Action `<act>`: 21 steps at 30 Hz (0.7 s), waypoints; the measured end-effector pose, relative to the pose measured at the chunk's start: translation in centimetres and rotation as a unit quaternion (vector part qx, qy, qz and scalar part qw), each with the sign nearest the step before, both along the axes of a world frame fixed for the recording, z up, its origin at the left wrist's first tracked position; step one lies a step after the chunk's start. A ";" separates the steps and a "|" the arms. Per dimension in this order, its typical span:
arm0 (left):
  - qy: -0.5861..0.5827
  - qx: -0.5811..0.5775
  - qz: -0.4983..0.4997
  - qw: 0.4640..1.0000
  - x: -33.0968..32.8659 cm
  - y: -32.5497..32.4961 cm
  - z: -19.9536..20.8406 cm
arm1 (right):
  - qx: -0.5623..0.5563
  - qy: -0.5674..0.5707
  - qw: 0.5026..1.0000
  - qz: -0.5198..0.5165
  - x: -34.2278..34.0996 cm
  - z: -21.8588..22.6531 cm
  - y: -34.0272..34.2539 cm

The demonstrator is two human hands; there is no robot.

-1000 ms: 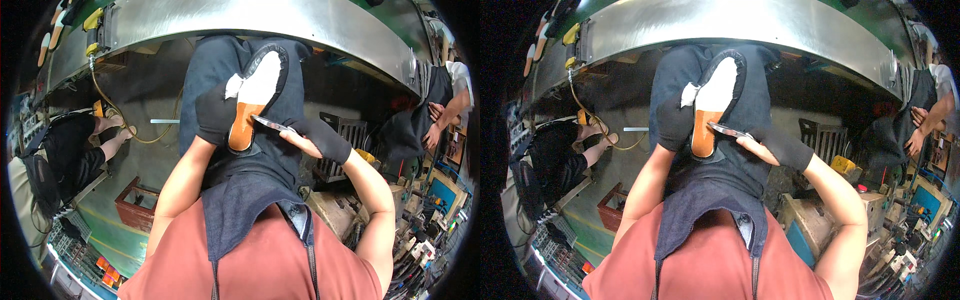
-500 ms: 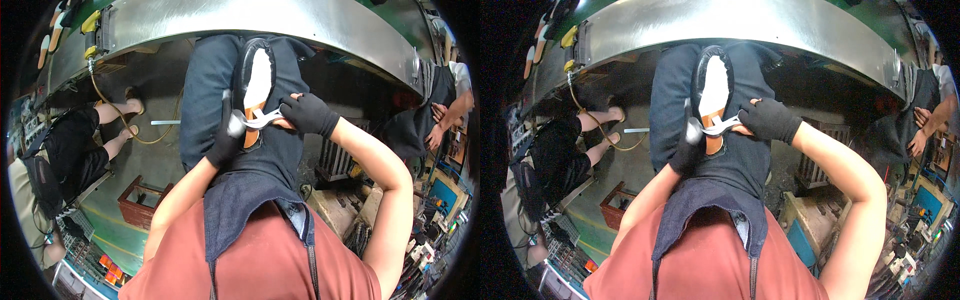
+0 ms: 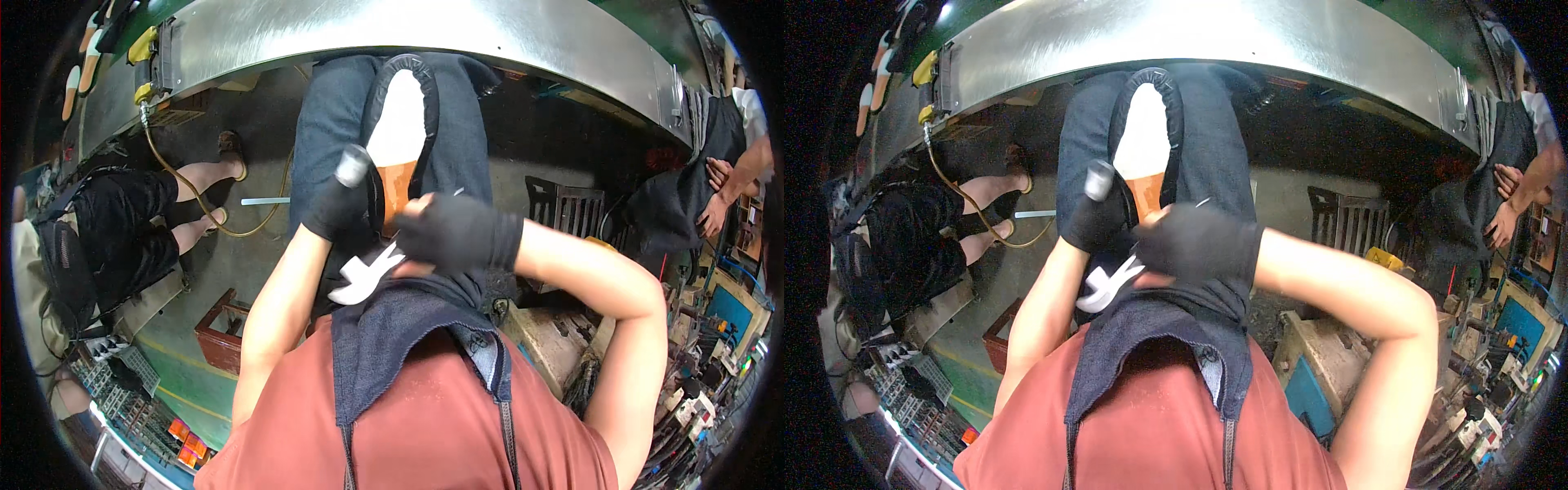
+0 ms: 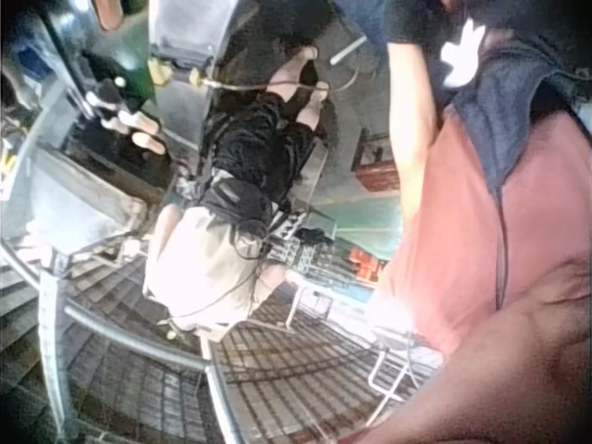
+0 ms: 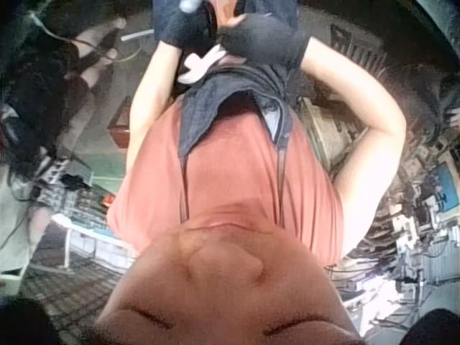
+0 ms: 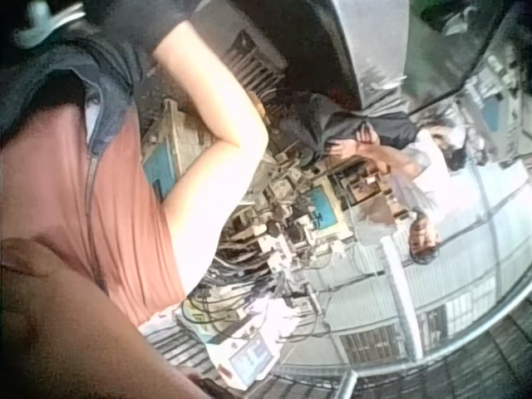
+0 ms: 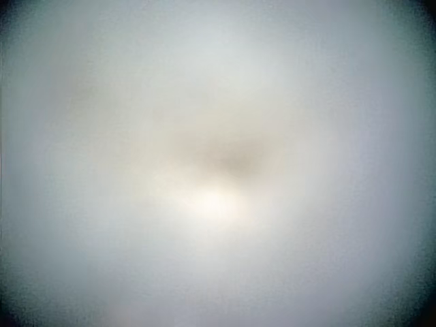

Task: Pulling and trimming shoe upper components over a last using pliers on a production line.

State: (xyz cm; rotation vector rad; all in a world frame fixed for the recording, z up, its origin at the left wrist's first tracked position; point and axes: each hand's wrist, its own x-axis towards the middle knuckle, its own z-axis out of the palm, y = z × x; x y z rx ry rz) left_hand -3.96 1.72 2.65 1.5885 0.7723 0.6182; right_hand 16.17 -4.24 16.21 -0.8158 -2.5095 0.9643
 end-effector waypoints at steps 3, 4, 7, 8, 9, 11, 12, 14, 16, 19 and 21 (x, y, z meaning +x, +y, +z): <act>0.133 -0.238 0.042 0.961 -0.6 1.9 2.8 | -0.144 -0.128 0.959 -0.207 3.6 -2.9 -0.7; 0.095 -0.330 0.078 0.936 -0.3 2.1 3.7 | -0.166 -0.111 0.958 -0.203 4.6 -2.9 -1.1; -0.158 -0.463 0.050 0.871 1.1 1.8 5.5 | -0.277 -0.010 0.931 -0.239 6.8 -1.0 -1.1; -0.279 -0.484 0.004 0.829 1.8 1.4 5.5 | -0.245 -0.043 0.927 -0.279 6.9 -0.3 -1.2; -0.364 -0.569 -0.016 0.737 2.2 1.0 5.4 | -0.249 -0.082 0.921 -0.287 6.6 0.0 -1.3; -0.316 -0.519 0.024 0.794 3.2 0.3 4.3 | -0.191 -0.110 0.924 -0.312 5.6 -0.1 -1.4; -0.342 -0.492 0.020 0.800 3.5 0.1 3.5 | -0.158 -0.146 0.918 -0.334 5.1 -0.5 -1.4; -0.315 -0.479 0.081 0.815 4.2 0.0 1.7 | -0.102 -0.134 0.917 -0.360 4.4 -1.5 -1.0; -0.222 -0.356 0.138 0.897 4.5 0.1 0.5 | -0.118 -0.083 0.929 -0.340 4.5 -1.6 -0.5; -0.082 -0.210 0.126 0.966 4.2 0.4 1.2 | -0.219 -0.138 0.927 -0.272 6.3 1.4 0.4; -0.039 -0.209 0.066 0.975 3.8 0.7 3.5 | -0.263 -0.252 0.907 -0.210 6.7 4.6 0.7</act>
